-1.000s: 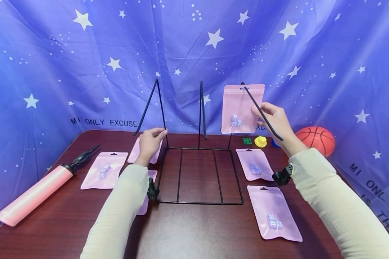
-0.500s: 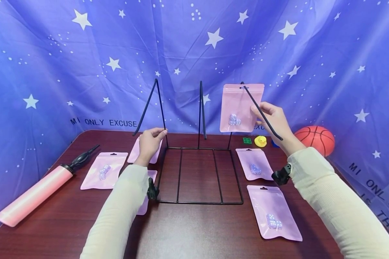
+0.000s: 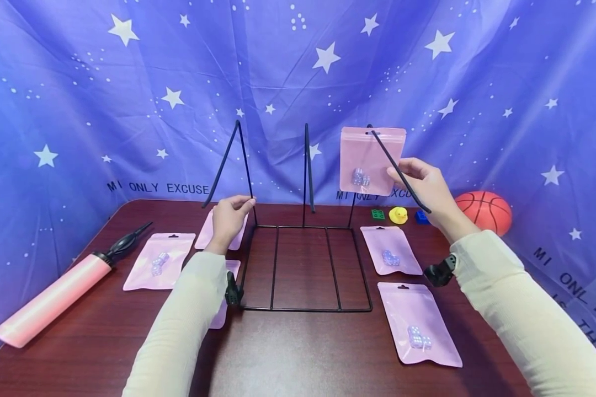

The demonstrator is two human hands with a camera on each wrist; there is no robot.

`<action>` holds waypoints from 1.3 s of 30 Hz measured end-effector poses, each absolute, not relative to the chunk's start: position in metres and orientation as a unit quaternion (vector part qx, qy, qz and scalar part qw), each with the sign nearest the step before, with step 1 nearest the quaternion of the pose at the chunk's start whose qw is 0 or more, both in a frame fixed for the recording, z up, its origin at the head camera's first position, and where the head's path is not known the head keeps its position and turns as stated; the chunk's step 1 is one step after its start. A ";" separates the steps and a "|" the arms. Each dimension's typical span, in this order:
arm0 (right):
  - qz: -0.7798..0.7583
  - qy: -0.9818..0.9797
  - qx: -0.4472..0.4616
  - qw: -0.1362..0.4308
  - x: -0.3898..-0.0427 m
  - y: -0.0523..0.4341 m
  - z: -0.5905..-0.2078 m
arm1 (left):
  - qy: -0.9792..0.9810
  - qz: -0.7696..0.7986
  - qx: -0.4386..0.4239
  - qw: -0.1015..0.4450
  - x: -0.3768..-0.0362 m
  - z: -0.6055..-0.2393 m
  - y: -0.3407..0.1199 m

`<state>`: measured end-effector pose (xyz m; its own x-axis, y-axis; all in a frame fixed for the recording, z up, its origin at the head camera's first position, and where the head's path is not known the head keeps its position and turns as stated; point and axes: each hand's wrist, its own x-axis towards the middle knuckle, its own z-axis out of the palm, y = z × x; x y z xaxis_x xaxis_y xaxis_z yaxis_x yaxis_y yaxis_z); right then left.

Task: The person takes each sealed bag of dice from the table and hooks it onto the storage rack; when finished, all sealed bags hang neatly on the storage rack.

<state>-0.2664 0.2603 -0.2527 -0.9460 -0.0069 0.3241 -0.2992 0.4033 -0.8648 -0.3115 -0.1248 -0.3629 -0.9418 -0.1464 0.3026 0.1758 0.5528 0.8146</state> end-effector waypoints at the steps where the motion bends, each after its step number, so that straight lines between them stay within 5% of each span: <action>1: 0.535 -0.829 0.092 0.134 -0.266 0.263 -0.252 | -0.865 -0.473 -0.008 0.171 -0.312 -0.363 -0.125; 23: 0.463 -0.879 0.077 0.080 -0.203 0.324 -0.254 | -0.870 -0.461 -0.017 0.177 -0.312 -0.359 -0.122; 39: 0.483 -0.864 0.130 0.062 -0.159 0.340 -0.295 | -0.866 -0.467 -0.012 0.176 -0.309 -0.361 -0.123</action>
<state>-0.1586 0.3403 -0.2952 -0.9587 -0.1643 0.2322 -0.2839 0.4999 -0.8183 -0.3093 -0.1227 -0.3609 -0.9380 -0.1425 0.3161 0.1857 0.5632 0.8052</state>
